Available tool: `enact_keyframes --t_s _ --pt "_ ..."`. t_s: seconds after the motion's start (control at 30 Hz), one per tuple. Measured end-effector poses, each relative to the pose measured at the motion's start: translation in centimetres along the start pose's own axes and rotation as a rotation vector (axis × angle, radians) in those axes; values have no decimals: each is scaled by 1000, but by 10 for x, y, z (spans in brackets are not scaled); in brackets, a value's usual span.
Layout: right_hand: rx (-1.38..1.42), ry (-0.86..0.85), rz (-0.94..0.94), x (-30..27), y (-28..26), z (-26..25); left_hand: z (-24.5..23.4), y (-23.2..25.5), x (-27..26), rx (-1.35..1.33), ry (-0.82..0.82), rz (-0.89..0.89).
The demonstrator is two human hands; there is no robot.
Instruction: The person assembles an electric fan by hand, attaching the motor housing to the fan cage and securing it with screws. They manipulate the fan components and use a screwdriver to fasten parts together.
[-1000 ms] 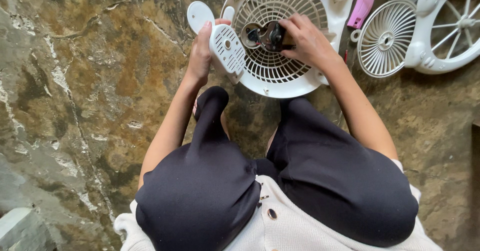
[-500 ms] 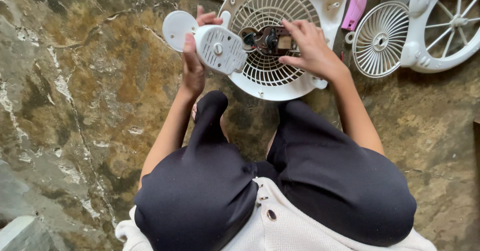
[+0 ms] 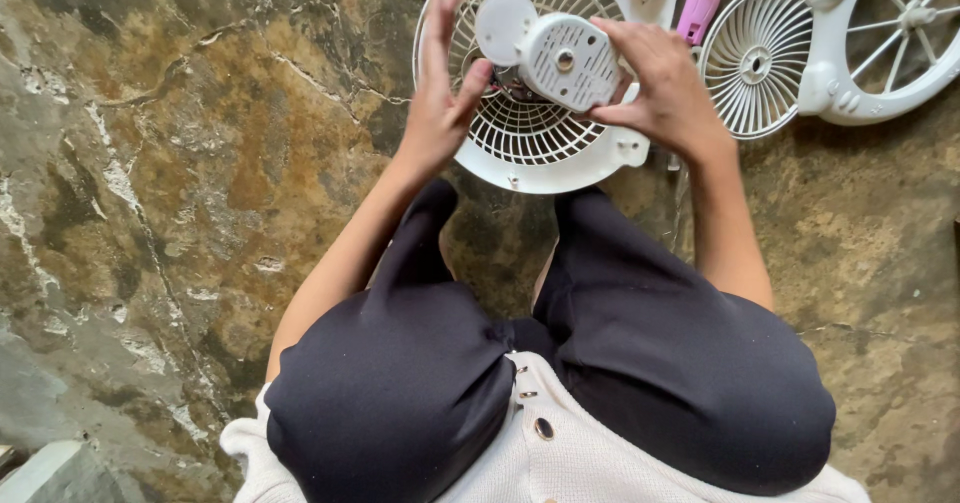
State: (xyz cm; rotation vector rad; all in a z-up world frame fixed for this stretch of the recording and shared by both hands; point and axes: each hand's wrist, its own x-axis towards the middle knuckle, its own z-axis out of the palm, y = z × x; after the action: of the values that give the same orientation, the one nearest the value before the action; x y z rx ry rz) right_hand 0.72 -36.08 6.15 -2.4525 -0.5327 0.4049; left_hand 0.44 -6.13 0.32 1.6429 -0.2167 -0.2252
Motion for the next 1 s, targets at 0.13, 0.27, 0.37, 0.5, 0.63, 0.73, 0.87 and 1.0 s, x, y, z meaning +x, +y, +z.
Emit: enact_keyframes --t_s 0.13,0.27,0.37,0.5,0.63,0.73,0.87,1.0 --pt "-167 -198 172 13 11 2 -21 2 11 721 -126 234" --pt "-253 -228 140 27 18 25 1 1 28 983 -356 244" --pt "-335 -236 75 30 28 39 13 -7 34 1043 -397 230" --pt "-390 -184 12 28 44 48 17 -18 35 1072 -370 282" --pt "-482 -226 51 29 50 55 20 -26 38 1095 -350 311" --pt "-501 -168 5 30 45 64 21 -35 38 1167 -349 316" --pt "-521 -143 12 28 37 63 23 -46 37 1178 -360 287" --pt "-368 -146 54 25 33 62 27 -41 44 1392 -329 339"
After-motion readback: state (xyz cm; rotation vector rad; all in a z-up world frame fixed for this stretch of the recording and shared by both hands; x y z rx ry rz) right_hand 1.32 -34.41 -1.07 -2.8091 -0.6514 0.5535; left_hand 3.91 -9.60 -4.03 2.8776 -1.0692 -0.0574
